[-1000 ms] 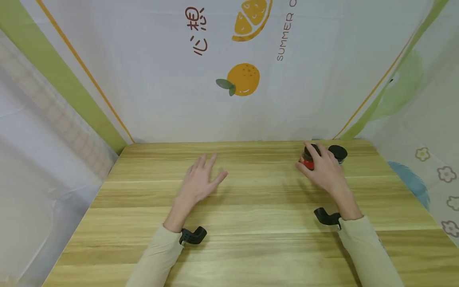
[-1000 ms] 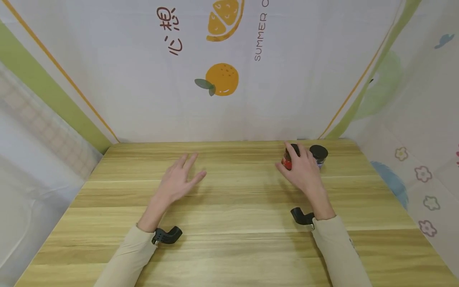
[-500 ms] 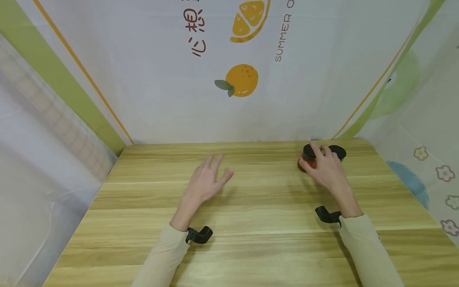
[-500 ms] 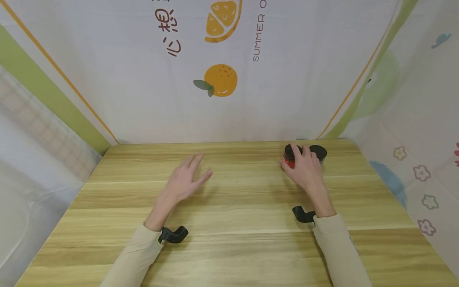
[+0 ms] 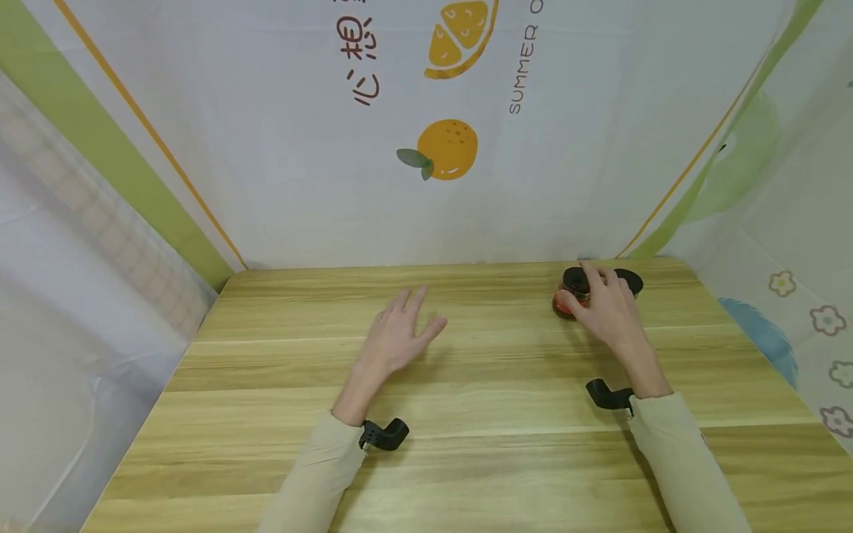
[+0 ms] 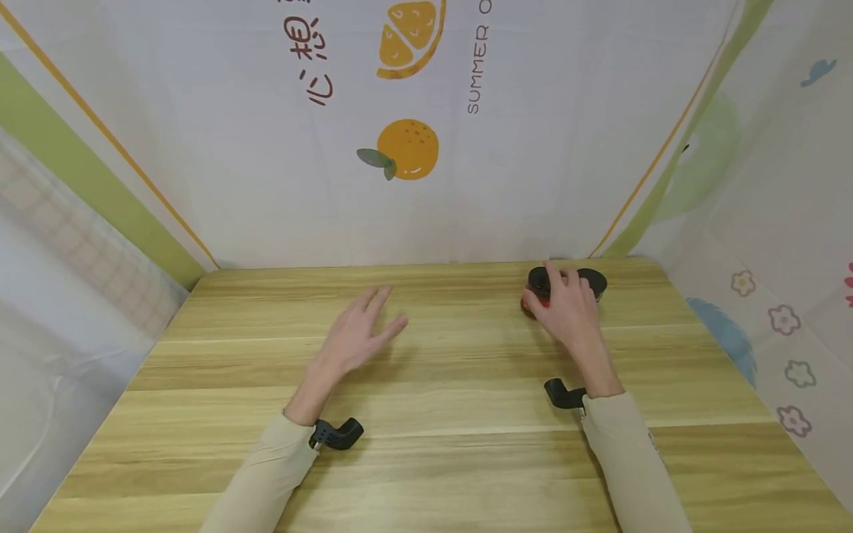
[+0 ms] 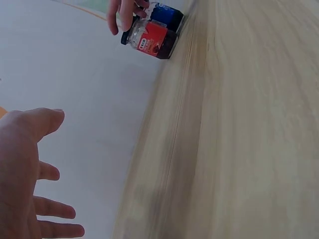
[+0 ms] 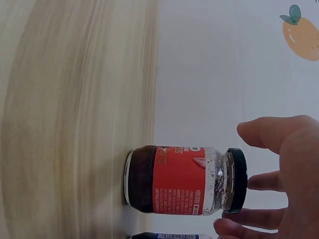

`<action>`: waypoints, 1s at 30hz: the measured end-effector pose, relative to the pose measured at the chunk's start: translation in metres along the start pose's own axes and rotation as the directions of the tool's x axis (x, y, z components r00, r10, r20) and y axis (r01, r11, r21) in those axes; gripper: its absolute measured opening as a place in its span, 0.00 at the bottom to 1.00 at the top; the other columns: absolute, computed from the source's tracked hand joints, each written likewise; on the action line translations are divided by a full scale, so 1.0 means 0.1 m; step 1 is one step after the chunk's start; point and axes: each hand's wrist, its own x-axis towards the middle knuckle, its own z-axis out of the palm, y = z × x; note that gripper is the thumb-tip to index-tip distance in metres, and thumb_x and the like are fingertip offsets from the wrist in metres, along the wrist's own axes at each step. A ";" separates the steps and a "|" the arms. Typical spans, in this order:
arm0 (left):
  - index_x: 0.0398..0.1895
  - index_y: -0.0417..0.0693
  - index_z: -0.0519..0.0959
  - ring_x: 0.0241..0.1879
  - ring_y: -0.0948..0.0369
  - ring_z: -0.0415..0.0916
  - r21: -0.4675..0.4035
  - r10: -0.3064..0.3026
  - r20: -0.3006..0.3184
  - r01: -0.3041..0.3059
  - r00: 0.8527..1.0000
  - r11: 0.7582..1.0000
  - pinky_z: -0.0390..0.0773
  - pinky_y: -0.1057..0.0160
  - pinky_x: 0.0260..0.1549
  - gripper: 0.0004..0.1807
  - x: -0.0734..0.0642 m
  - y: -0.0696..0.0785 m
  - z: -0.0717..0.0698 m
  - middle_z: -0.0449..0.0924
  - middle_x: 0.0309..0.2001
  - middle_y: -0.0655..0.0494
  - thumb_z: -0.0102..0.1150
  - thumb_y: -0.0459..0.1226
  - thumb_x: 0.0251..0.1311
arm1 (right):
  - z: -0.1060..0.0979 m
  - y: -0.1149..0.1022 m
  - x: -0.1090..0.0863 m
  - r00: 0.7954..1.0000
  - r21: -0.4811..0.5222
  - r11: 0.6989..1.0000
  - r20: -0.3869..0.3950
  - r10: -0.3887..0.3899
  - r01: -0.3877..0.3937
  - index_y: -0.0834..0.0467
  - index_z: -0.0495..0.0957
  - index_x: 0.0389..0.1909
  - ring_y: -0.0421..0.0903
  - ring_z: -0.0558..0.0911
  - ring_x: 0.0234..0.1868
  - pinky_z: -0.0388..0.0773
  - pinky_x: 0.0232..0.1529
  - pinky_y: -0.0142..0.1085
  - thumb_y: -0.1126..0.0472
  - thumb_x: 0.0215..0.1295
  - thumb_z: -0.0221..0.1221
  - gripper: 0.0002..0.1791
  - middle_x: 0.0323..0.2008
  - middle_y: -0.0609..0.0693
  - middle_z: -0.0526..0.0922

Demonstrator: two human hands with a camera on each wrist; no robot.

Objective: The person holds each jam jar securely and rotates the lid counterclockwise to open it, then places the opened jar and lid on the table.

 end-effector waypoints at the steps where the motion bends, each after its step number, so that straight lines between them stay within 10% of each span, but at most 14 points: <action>1: 0.80 0.49 0.54 0.72 0.36 0.56 -0.002 -0.001 0.003 0.001 1.000 1.000 0.57 0.36 0.67 0.44 0.01 0.01 0.01 0.54 0.75 0.33 0.42 0.65 0.72 | 0.00 0.00 0.01 1.000 0.001 1.000 -0.007 -0.002 0.002 0.66 0.56 0.76 0.79 0.65 0.58 0.62 0.58 0.69 0.47 0.73 0.58 0.41 0.64 0.79 0.62; 30: 0.81 0.47 0.51 0.74 0.39 0.55 -0.080 0.028 0.055 -0.023 0.998 0.997 0.57 0.40 0.69 0.45 0.21 0.33 0.26 0.55 0.76 0.36 0.39 0.66 0.72 | 0.06 0.07 0.09 0.998 0.000 0.999 -0.036 0.045 -0.045 0.75 0.66 0.67 0.73 0.69 0.56 0.68 0.56 0.66 0.40 0.71 0.57 0.43 0.58 0.77 0.66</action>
